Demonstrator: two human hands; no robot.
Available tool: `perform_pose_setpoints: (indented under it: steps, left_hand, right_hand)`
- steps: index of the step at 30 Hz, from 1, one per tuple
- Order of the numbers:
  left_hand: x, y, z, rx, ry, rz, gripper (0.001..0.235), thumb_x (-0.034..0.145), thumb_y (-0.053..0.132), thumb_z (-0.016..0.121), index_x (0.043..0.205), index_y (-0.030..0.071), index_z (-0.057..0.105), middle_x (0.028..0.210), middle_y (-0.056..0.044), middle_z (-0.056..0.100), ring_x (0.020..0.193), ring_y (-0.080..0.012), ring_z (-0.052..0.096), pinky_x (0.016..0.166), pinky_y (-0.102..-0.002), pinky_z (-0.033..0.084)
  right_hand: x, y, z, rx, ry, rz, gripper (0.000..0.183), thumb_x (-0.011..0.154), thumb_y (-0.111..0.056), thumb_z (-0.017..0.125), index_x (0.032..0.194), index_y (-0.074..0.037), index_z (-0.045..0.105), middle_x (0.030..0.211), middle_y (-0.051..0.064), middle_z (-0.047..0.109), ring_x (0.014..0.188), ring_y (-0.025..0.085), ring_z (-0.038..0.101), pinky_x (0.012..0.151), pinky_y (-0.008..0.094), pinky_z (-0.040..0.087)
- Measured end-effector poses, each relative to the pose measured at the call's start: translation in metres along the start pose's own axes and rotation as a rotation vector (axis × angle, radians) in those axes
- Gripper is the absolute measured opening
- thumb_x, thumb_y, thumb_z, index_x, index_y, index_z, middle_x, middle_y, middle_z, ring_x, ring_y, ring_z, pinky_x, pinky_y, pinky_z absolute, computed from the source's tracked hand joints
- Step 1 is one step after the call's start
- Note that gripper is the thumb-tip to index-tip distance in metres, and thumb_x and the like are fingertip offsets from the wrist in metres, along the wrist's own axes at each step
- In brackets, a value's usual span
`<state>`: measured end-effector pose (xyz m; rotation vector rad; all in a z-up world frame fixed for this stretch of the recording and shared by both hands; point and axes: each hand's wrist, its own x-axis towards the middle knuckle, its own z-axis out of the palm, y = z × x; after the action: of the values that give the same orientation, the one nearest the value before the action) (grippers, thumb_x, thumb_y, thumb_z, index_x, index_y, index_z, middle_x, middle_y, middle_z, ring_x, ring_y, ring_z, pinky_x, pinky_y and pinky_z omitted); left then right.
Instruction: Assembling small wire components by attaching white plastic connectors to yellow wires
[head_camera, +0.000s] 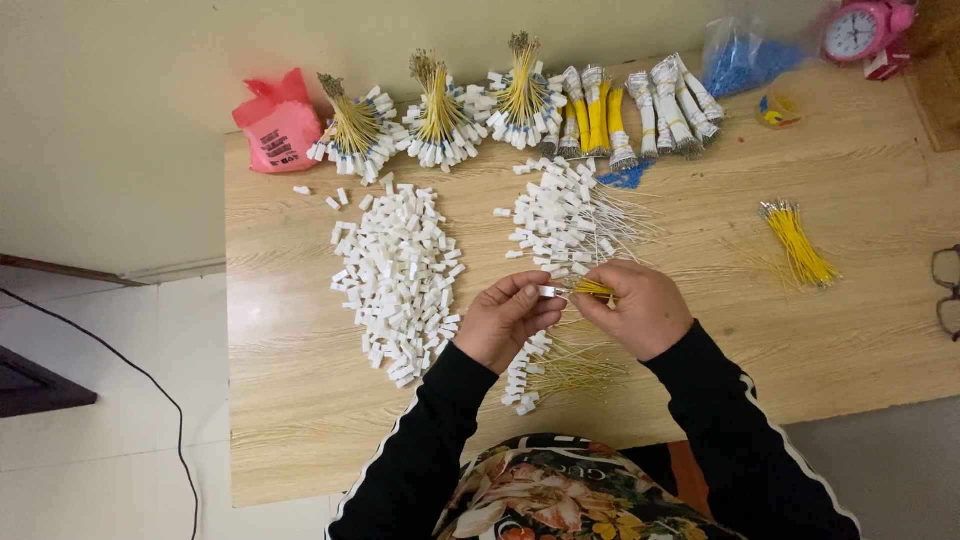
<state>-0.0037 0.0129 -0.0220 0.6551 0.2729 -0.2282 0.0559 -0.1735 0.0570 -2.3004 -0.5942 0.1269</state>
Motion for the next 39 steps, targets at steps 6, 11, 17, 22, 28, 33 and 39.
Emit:
perform_pose_setpoints:
  steps: [6, 11, 17, 22, 28, 33, 39]
  left_hand:
    - [-0.004, 0.0, 0.01, 0.048, 0.009, -0.006, 0.027, 0.094, 0.01, 0.061, 0.118, -0.002, 0.06, 0.099, -0.017, 0.07, 0.093, -0.0276, 0.071, 0.081, -0.036, 0.062]
    - [-0.003, -0.004, 0.006, 0.073, 0.044, 0.006, 0.026, 0.094, 0.009, 0.061, 0.117, -0.003, 0.06, 0.098, -0.017, 0.069, 0.09, -0.028, 0.072, 0.079, -0.036, 0.063]
    - [0.0, -0.005, 0.004, 0.08, 0.058, -0.001, 0.025, 0.094, 0.009, 0.06, 0.117, -0.002, 0.06, 0.103, -0.019, 0.069, 0.091, -0.0272, 0.072, 0.079, -0.035, 0.062]
    - [0.004, -0.011, 0.001, 0.1, 0.066, -0.005, 0.023, 0.094, 0.009, 0.06, 0.115, -0.001, 0.061, 0.104, -0.019, 0.07, 0.091, -0.027, 0.072, 0.079, -0.034, 0.062]
    - [0.016, -0.026, -0.012, 0.092, 0.106, -0.028, 0.02, 0.093, 0.005, 0.061, 0.112, -0.001, 0.06, 0.097, -0.014, 0.069, 0.088, -0.0285, 0.072, 0.076, -0.035, 0.063]
    - [0.024, -0.034, -0.02, 0.122, 0.108, -0.047, 0.021, 0.093, 0.005, 0.062, 0.112, 0.0, 0.061, 0.098, -0.014, 0.069, 0.088, -0.0271, 0.072, 0.078, -0.035, 0.063]
    - [0.038, -0.049, -0.054, 0.556, 0.106, 0.004, 0.02, 0.091, 0.008, 0.068, 0.11, 0.003, 0.066, 0.098, -0.011, 0.071, 0.089, -0.0196, 0.069, 0.078, -0.032, 0.059]
  right_hand:
    - [-0.002, 0.007, 0.007, 0.049, 0.008, 0.035, 0.018, 0.074, -0.023, 0.08, 0.08, -0.009, 0.071, 0.067, 0.012, 0.065, 0.069, 0.03, 0.066, 0.063, 0.036, 0.05]
    - [-0.002, 0.004, 0.012, 0.157, -0.031, 0.059, 0.016, 0.075, -0.018, 0.077, 0.08, -0.006, 0.069, 0.065, 0.014, 0.062, 0.062, 0.029, 0.062, 0.059, 0.035, 0.048]
    - [-0.01, 0.029, 0.033, 0.189, -0.054, 0.218, 0.016, 0.083, -0.023, 0.07, 0.08, -0.007, 0.067, 0.06, 0.011, 0.055, 0.056, 0.021, 0.054, 0.054, 0.032, 0.044]
    - [-0.003, 0.029, 0.032, 0.14, -0.086, 0.211, 0.023, 0.085, -0.026, 0.069, 0.077, -0.005, 0.063, 0.058, 0.017, 0.052, 0.054, 0.029, 0.054, 0.051, 0.036, 0.042]
    - [-0.004, 0.043, 0.043, -0.028, -0.22, 0.167, 0.022, 0.089, -0.028, 0.063, 0.093, -0.006, 0.064, 0.074, 0.017, 0.063, 0.075, 0.036, 0.066, 0.065, 0.042, 0.051]
    - [0.001, 0.057, 0.049, -0.085, -0.221, 0.145, 0.025, 0.091, -0.033, 0.061, 0.096, -0.009, 0.063, 0.08, 0.017, 0.063, 0.084, 0.039, 0.066, 0.071, 0.047, 0.052]
    - [-0.007, 0.075, 0.069, 0.037, -0.237, 0.265, 0.019, 0.09, -0.027, 0.062, 0.094, -0.008, 0.064, 0.083, 0.018, 0.066, 0.088, 0.039, 0.067, 0.076, 0.045, 0.052]
